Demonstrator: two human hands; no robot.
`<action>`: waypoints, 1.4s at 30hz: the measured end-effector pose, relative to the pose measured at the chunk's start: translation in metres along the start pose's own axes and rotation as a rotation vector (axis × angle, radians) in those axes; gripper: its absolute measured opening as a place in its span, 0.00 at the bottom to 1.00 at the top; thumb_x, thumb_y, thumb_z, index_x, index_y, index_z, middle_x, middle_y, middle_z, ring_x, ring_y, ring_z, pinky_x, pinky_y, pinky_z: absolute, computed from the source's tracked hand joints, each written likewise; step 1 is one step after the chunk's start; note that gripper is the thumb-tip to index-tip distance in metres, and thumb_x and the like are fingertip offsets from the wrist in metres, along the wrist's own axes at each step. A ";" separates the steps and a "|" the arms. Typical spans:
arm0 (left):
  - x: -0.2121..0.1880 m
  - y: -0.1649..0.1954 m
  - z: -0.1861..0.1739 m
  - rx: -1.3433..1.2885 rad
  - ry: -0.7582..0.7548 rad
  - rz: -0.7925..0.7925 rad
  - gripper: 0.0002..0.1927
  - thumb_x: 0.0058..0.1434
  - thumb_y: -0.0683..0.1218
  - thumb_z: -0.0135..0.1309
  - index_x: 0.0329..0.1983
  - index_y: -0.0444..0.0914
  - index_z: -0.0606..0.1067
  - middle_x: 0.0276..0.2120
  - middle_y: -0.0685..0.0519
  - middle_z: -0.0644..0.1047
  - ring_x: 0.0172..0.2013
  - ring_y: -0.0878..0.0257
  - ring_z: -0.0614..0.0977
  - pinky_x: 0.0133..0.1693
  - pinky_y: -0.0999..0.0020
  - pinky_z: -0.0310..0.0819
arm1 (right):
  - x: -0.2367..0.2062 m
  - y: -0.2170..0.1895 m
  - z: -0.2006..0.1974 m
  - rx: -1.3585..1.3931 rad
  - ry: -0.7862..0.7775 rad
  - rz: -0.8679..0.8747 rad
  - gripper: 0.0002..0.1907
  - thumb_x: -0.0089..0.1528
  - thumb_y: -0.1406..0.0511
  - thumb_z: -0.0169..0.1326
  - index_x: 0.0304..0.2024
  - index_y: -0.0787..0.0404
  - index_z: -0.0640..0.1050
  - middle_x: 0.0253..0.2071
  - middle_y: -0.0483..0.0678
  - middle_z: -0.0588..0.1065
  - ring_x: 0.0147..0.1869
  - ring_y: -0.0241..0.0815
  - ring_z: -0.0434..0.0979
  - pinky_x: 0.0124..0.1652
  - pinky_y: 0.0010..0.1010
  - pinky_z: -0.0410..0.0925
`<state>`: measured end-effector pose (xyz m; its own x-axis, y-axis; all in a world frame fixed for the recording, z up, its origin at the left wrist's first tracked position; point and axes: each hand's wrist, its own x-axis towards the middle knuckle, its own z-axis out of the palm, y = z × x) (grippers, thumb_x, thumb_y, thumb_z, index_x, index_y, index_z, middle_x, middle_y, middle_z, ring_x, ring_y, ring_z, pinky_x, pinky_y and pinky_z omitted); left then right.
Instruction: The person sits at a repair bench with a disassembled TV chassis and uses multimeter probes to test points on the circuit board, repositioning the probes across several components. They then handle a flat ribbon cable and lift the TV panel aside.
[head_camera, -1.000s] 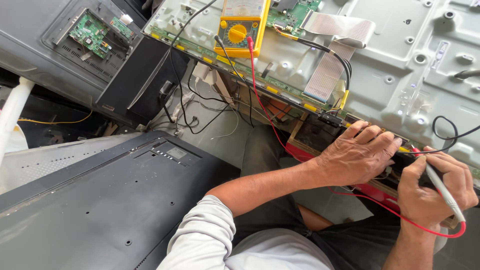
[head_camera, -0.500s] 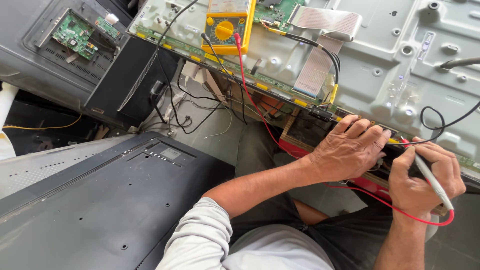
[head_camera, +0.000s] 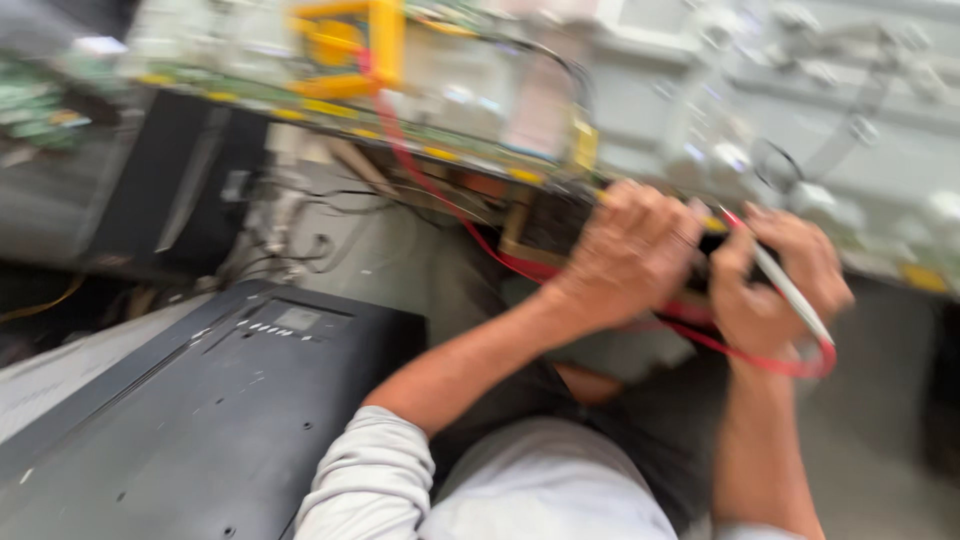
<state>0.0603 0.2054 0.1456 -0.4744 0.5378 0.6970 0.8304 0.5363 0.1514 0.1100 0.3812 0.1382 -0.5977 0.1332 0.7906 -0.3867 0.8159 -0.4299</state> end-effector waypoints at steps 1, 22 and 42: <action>-0.001 0.002 0.003 -0.008 -0.022 -0.007 0.26 0.63 0.45 0.56 0.61 0.26 0.70 0.49 0.44 0.73 0.55 0.47 0.74 0.64 0.47 0.62 | 0.000 0.000 -0.001 0.002 -0.008 0.016 0.05 0.67 0.78 0.60 0.42 0.67 0.77 0.45 0.57 0.82 0.51 0.52 0.85 0.54 0.36 0.77; 0.004 0.018 0.027 -0.059 0.015 -0.072 0.16 0.66 0.44 0.61 0.55 0.35 0.77 0.47 0.50 0.76 0.51 0.54 0.76 0.63 0.50 0.63 | -0.005 0.013 -0.015 0.138 -0.036 0.101 0.09 0.65 0.80 0.61 0.43 0.68 0.75 0.46 0.58 0.78 0.49 0.49 0.84 0.47 0.33 0.78; -0.002 0.010 -0.008 -0.144 0.156 -0.052 0.18 0.67 0.40 0.58 0.60 0.36 0.76 0.34 0.54 0.79 0.39 0.58 0.80 0.57 0.56 0.72 | -0.004 -0.034 -0.019 0.067 -0.003 0.019 0.10 0.62 0.79 0.61 0.42 0.67 0.75 0.42 0.55 0.77 0.52 0.52 0.83 0.50 0.38 0.77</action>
<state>0.0720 0.2047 0.1511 -0.4764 0.3986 0.7837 0.8441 0.4567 0.2808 0.1392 0.3636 0.1578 -0.6076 0.1464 0.7806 -0.4213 0.7738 -0.4730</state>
